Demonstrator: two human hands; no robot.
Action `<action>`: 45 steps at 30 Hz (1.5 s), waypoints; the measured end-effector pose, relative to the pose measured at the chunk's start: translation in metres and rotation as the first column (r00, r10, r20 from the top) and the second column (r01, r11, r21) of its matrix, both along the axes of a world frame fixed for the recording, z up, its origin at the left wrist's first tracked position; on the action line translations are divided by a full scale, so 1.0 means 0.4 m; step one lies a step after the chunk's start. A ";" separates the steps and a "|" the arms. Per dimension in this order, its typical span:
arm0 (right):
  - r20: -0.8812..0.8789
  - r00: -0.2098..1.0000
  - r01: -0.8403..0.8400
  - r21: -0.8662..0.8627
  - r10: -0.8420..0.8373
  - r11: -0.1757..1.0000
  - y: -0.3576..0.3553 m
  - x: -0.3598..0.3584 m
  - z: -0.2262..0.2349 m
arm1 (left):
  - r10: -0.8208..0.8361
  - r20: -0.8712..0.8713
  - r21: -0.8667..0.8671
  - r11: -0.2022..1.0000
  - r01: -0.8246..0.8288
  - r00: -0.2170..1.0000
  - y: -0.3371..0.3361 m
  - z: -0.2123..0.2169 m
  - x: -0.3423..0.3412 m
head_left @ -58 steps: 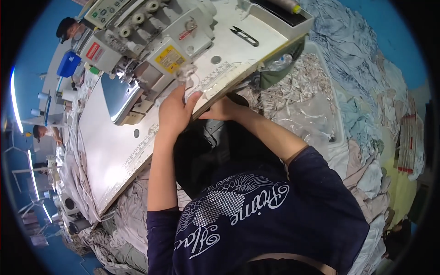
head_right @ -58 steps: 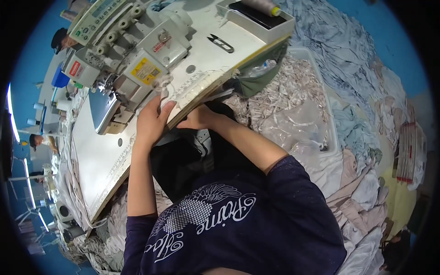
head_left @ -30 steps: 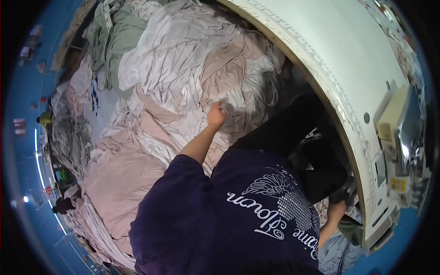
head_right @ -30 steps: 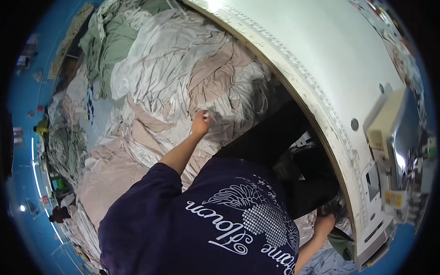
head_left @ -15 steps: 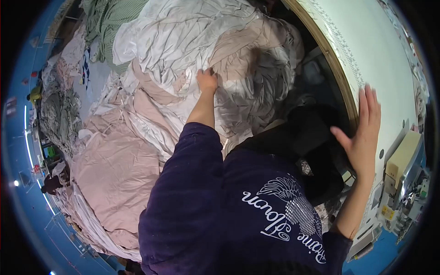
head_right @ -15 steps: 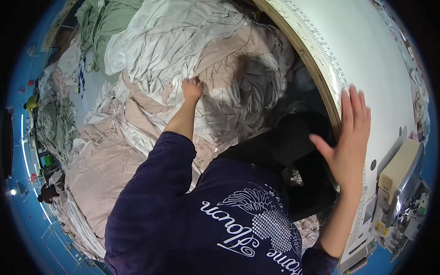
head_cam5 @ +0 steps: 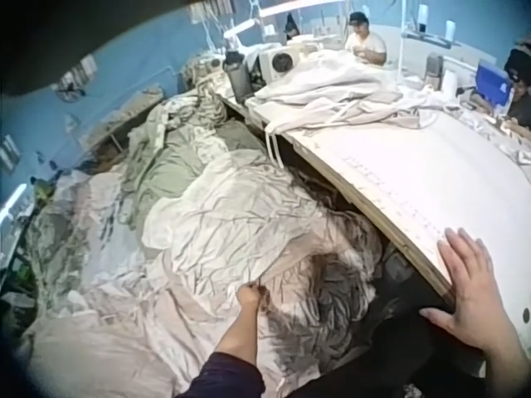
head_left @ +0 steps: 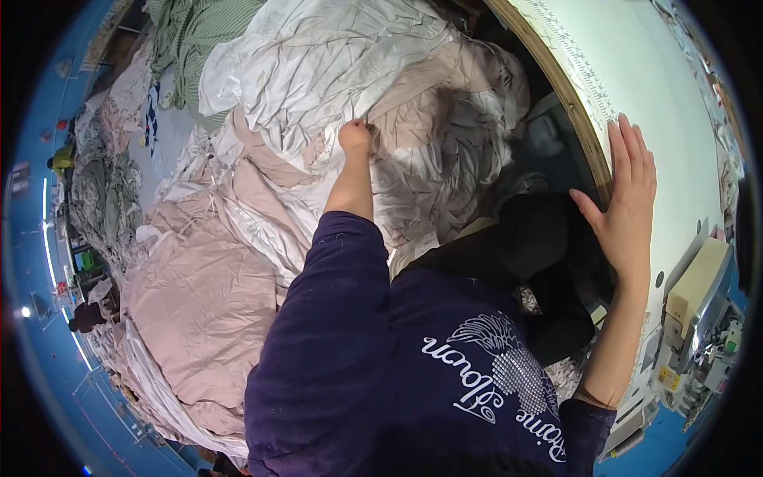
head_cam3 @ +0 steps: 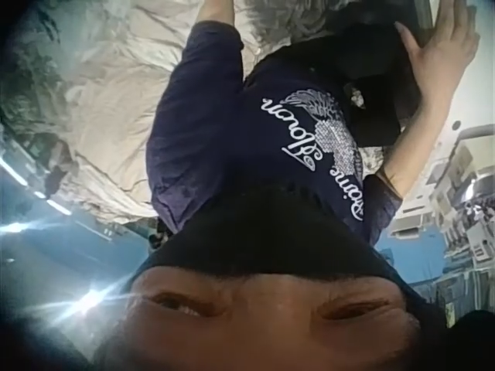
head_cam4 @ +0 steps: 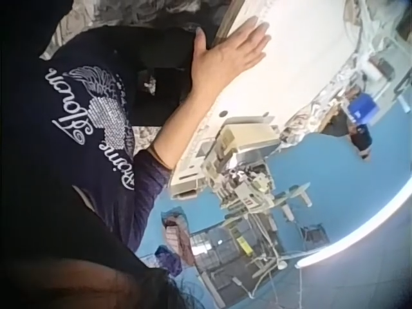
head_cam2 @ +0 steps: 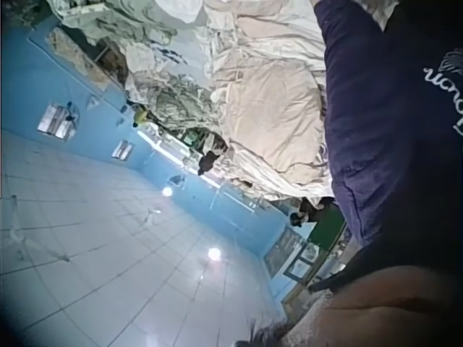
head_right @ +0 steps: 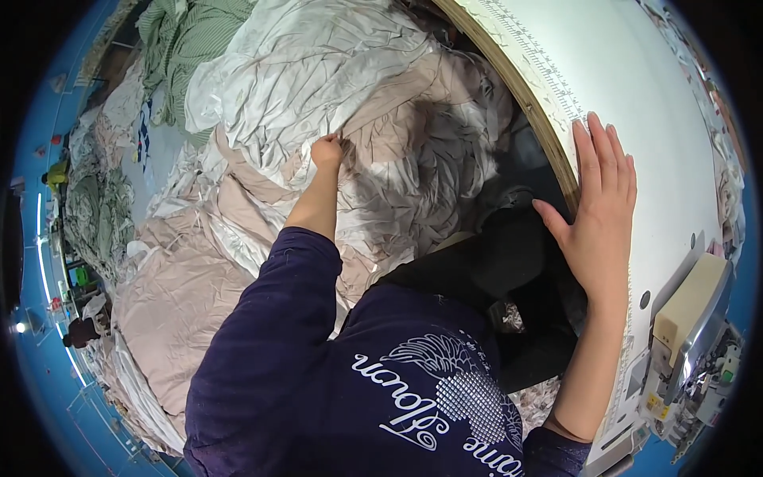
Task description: Operate an industrial sewing machine to stitch together white fabric pieces to create pillowcases.
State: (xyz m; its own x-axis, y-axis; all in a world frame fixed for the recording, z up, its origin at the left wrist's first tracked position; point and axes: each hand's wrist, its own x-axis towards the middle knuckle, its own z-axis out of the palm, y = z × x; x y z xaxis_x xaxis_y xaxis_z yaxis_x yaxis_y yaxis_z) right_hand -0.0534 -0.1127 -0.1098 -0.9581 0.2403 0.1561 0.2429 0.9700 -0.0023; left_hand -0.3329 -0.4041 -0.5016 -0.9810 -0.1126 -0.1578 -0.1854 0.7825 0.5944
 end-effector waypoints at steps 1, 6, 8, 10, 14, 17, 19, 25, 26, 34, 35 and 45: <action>0.005 1.000 0.007 0.002 -0.007 1.000 0.002 0.000 -0.005 | -0.005 -0.003 0.002 1.000 0.005 1.000 -0.002 0.004 0.003; -0.017 1.000 -0.003 -0.002 0.003 1.000 0.000 -0.001 0.005 | -0.107 -0.063 0.072 0.991 0.111 0.992 -0.061 -0.012 0.023; -0.028 0.999 -0.022 -0.006 0.021 1.000 -0.005 -0.001 0.010 | -0.180 0.029 0.185 0.968 0.171 0.983 -0.032 0.029 0.064; -0.025 1.000 0.012 0.025 -0.012 1.000 0.001 0.009 -0.003 | -0.153 0.249 0.427 0.904 0.033 0.956 0.071 0.127 0.140; -0.050 0.999 -0.004 0.015 0.004 1.000 0.000 0.020 0.000 | -0.474 0.509 0.765 0.632 -0.125 0.719 0.220 0.394 0.359; -0.086 0.996 -0.036 0.003 0.036 0.999 -0.003 0.020 0.000 | -0.798 0.111 0.838 0.396 0.376 0.592 0.291 0.524 0.501; -0.168 0.980 -0.120 -0.075 0.106 0.990 0.010 0.043 0.002 | -0.922 0.107 0.935 0.220 0.277 0.373 0.320 0.634 0.535; -0.433 0.902 -0.288 -0.619 -0.012 0.731 -0.092 0.154 -0.055 | -0.982 -0.103 0.977 -0.130 0.166 -0.161 0.253 0.838 0.600; -0.393 0.918 -0.320 -0.643 0.059 0.696 -0.104 0.185 -0.077 | -0.966 -0.133 0.980 -0.162 0.118 -0.220 0.240 0.824 0.618; -0.300 0.952 -0.236 -0.843 -0.057 0.482 -0.205 0.358 -0.228 | -0.966 -0.227 0.953 -0.247 0.178 -0.123 0.214 0.806 0.684; -0.212 0.977 -0.165 -0.848 -0.036 0.504 -0.192 0.374 -0.228 | -0.967 -0.226 0.954 -0.245 0.174 -0.119 0.213 0.806 0.686; -0.109 0.964 -0.017 -0.936 -0.243 0.351 -0.180 0.449 -0.215 | -0.977 0.152 0.925 0.195 0.326 0.151 0.210 0.551 0.546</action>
State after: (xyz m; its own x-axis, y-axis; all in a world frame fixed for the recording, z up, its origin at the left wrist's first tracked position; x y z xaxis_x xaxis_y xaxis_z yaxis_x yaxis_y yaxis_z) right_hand 0.1260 -0.1848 -0.1957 -0.8859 0.4587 -0.0688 0.2171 0.2790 -0.9354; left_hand -0.1145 -0.3203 -0.2811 -0.0374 0.9505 -0.3085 -0.3278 0.2800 0.9023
